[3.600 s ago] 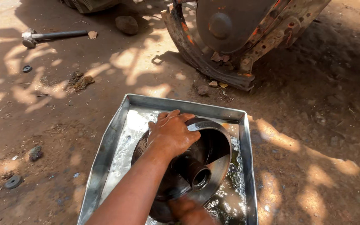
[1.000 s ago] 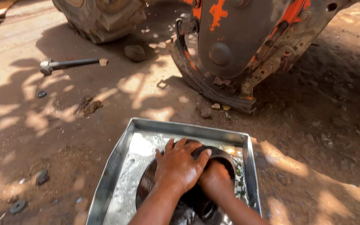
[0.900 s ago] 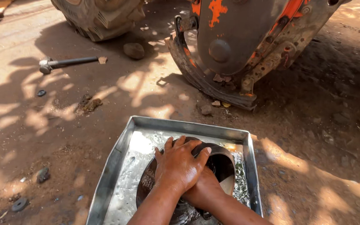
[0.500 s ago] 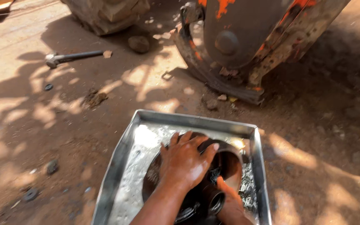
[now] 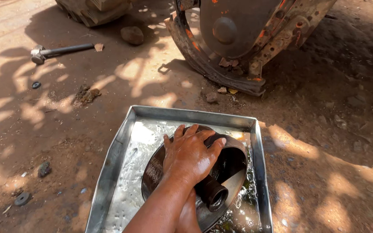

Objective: The person scrubs a dark metal part with a small abrasive pad in a shallow metal tray filled with water. The part is turned and scrubbed on multiple surfaces, including the interior, then rinsed and set aside in the tray.

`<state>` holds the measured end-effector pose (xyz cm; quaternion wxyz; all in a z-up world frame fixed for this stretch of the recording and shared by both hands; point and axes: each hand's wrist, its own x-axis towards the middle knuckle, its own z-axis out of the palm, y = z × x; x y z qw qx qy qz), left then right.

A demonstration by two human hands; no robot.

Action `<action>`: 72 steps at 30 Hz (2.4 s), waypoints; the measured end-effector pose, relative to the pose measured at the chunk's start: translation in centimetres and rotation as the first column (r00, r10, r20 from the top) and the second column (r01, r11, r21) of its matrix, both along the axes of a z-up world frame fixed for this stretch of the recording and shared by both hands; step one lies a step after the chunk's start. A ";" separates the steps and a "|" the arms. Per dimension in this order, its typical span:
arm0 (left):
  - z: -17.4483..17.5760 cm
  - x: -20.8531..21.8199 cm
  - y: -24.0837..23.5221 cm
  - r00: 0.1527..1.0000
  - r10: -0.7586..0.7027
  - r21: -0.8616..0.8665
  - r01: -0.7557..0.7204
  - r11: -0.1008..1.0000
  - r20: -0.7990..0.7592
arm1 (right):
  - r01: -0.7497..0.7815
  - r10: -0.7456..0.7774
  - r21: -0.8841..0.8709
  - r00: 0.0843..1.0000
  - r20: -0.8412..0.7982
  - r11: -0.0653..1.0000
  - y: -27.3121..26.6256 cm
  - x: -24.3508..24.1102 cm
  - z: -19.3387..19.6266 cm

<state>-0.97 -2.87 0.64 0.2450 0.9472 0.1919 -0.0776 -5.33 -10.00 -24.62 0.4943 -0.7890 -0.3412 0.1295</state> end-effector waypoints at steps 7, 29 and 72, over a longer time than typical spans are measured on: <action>0.0 -0.6 -0.6 0.999 -0.013 0.015 0.012 1.000 0.036 | 0.280 -0.264 -0.175 0.958 0.109 0.944 -9.3 7.4 -3.7; -0.8 -0.2 1.3 0.998 0.029 -0.015 -0.028 1.000 0.059 | 0.211 -0.153 -0.262 0.962 0.226 0.942 -4.8 0.1 4.1; -2.9 1.5 3.5 0.968 -0.017 -0.016 0.022 1.000 0.250 | 0.234 -0.190 -0.096 0.923 0.336 0.968 -0.8 10.9 12.4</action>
